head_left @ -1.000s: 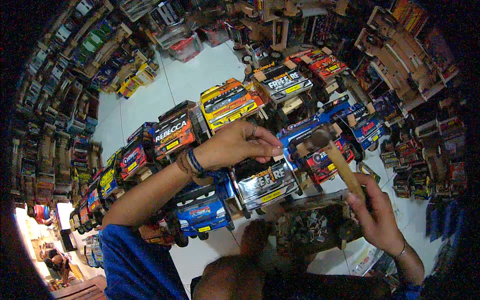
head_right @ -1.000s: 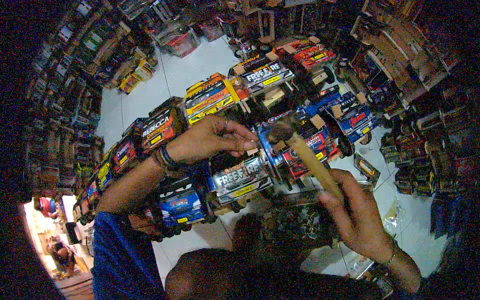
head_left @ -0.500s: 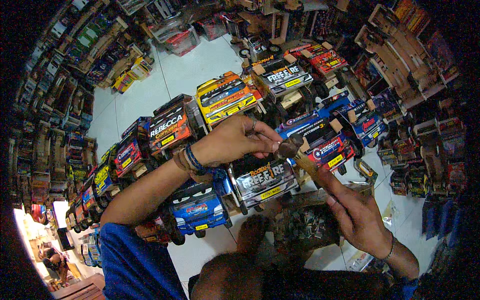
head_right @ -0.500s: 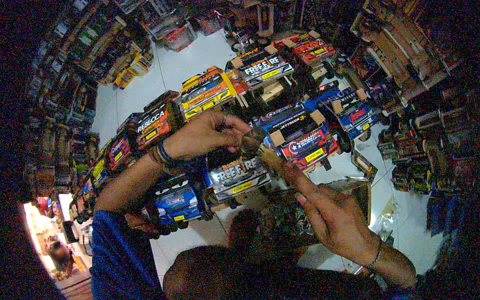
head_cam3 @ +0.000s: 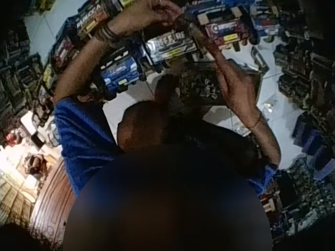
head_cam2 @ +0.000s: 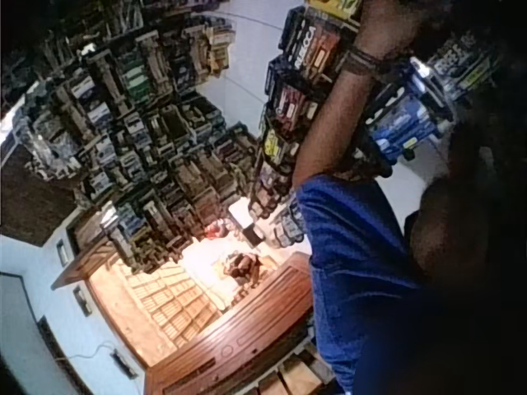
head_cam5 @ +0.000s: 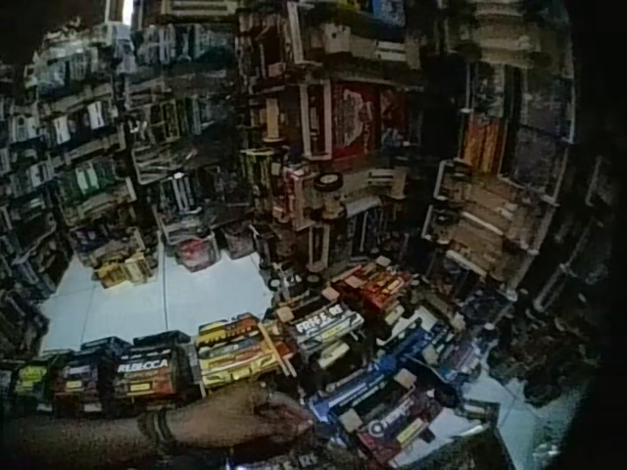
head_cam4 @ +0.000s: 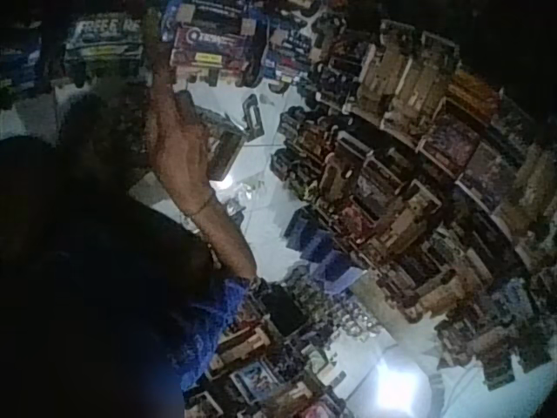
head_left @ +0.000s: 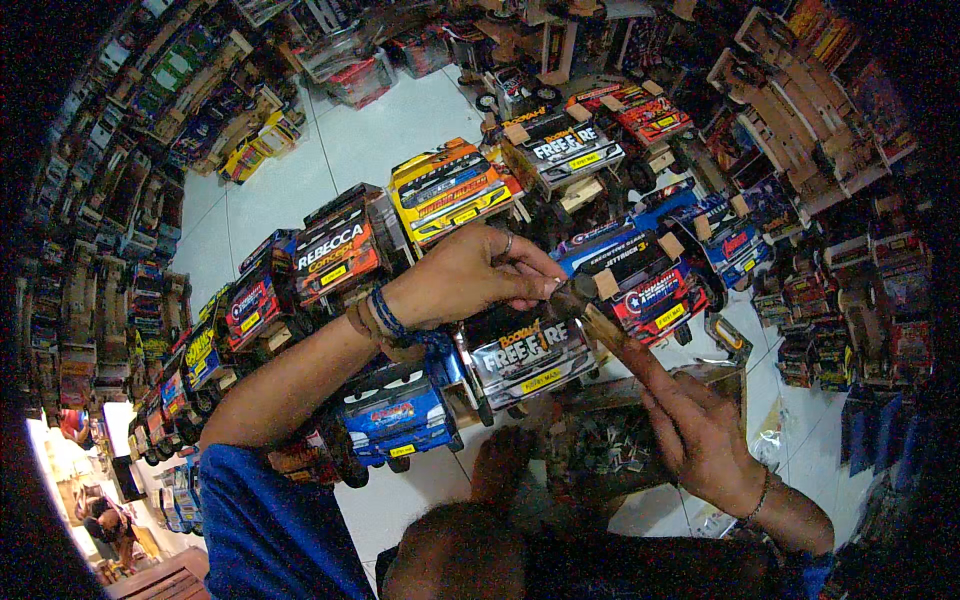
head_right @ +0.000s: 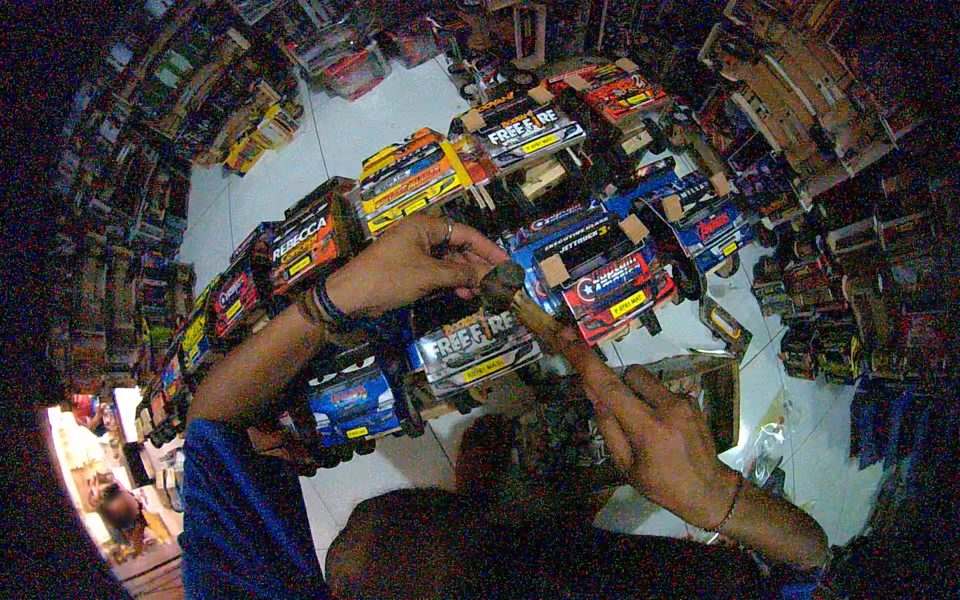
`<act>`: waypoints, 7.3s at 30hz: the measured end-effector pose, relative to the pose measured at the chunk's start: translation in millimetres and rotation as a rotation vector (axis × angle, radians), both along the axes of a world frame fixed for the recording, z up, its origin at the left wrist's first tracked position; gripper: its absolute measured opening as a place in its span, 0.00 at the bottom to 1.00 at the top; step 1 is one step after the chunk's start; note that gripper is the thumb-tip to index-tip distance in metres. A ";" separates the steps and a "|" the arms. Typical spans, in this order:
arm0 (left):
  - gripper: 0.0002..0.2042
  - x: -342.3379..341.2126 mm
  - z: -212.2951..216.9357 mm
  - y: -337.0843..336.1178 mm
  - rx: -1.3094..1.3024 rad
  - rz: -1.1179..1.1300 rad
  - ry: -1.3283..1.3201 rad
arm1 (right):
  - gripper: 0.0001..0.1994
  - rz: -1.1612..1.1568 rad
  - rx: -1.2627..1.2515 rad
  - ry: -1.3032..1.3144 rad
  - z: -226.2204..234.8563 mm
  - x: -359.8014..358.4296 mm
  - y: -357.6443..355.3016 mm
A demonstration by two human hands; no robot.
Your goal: The person sits on the floor and uses a small hammer to drive nails into the tops of multiple toy truck boxes arranged in rows. They repeatedly pick up nails from a wooden box and hammer them into each truck one at a time.
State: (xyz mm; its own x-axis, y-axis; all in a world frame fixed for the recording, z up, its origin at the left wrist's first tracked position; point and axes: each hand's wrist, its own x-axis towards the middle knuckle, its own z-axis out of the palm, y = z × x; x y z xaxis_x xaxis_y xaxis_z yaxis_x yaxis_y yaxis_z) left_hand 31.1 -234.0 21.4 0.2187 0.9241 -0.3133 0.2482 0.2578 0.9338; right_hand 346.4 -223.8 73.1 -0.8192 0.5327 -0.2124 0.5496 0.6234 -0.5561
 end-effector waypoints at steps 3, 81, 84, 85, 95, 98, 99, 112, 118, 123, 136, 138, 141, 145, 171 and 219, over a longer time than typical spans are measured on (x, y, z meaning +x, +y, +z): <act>0.11 -0.6 0.5 1.1 0.003 -0.016 0.024 | 0.29 -0.034 -0.022 0.108 -2.9 0.8 -2.3; 0.08 120.8 66.3 -5.5 0.523 0.046 0.584 | 0.13 -0.211 0.110 -0.488 -178.3 218.4 32.4; 0.09 138.9 67.8 -10.8 0.496 -0.036 0.595 | 0.09 -0.033 0.241 -0.507 -247.6 214.7 15.6; 0.09 143.1 68.6 -11.3 0.492 -0.056 0.590 | 0.08 0.029 0.287 -0.466 -262.5 216.5 14.5; 0.08 141.2 69.9 -30.6 0.453 -0.144 0.675 | 0.08 0.026 0.189 -0.471 -280.8 219.7 14.9; 0.08 136.6 72.9 -35.6 0.389 -0.125 0.615 | 0.09 0.051 0.234 -0.365 -230.5 218.7 41.6; 0.08 136.9 75.1 -35.9 0.358 -0.142 0.588 | 0.09 0.010 0.126 -0.347 -205.2 217.7 50.4; 0.16 190.5 55.8 -13.2 0.248 -0.200 0.145 | 0.13 -0.356 -0.584 0.266 9.3 113.3 47.9; 0.18 159.5 66.6 -20.9 0.235 -0.076 0.146 | 0.14 -0.321 -0.656 0.414 15.3 63.1 37.5; 0.15 105.9 79.0 -37.4 0.168 0.011 0.021 | 0.13 -0.334 -0.675 0.469 26.7 33.0 36.0; 0.18 -7.3 52.9 -79.3 -0.031 0.155 -0.112 | 0.11 -0.624 -0.861 0.149 13.8 67.0 9.6; 0.17 -18.4 46.5 -77.6 -0.123 0.172 -0.115 | 0.11 -0.698 -0.846 0.150 7.5 78.9 8.0; 0.13 -27.0 37.7 -78.1 -0.180 0.236 -0.140 | 0.14 -0.822 -0.905 0.267 -6.9 102.4 11.6; 0.15 -30.6 29.4 -80.6 -0.175 0.267 -0.193 | 0.12 -0.758 -1.144 0.393 -22.2 131.7 4.7; 0.15 -28.1 18.9 -87.4 -0.179 0.309 -0.238 | 0.25 -0.451 -1.101 0.014 -2.5 118.4 -1.1; 0.15 -33.3 9.9 -88.4 -0.078 0.256 -0.214 | 0.41 0.374 0.563 0.008 -35.1 -17.9 -6.6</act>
State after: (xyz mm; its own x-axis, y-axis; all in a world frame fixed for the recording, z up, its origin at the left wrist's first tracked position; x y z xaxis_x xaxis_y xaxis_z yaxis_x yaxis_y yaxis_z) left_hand -2.1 -322.4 31.3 0.0507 0.9325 -0.3577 -0.0331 0.3595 0.9325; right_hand 328.5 -230.4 38.0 -0.9704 0.2404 0.0211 0.2375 0.9668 -0.0942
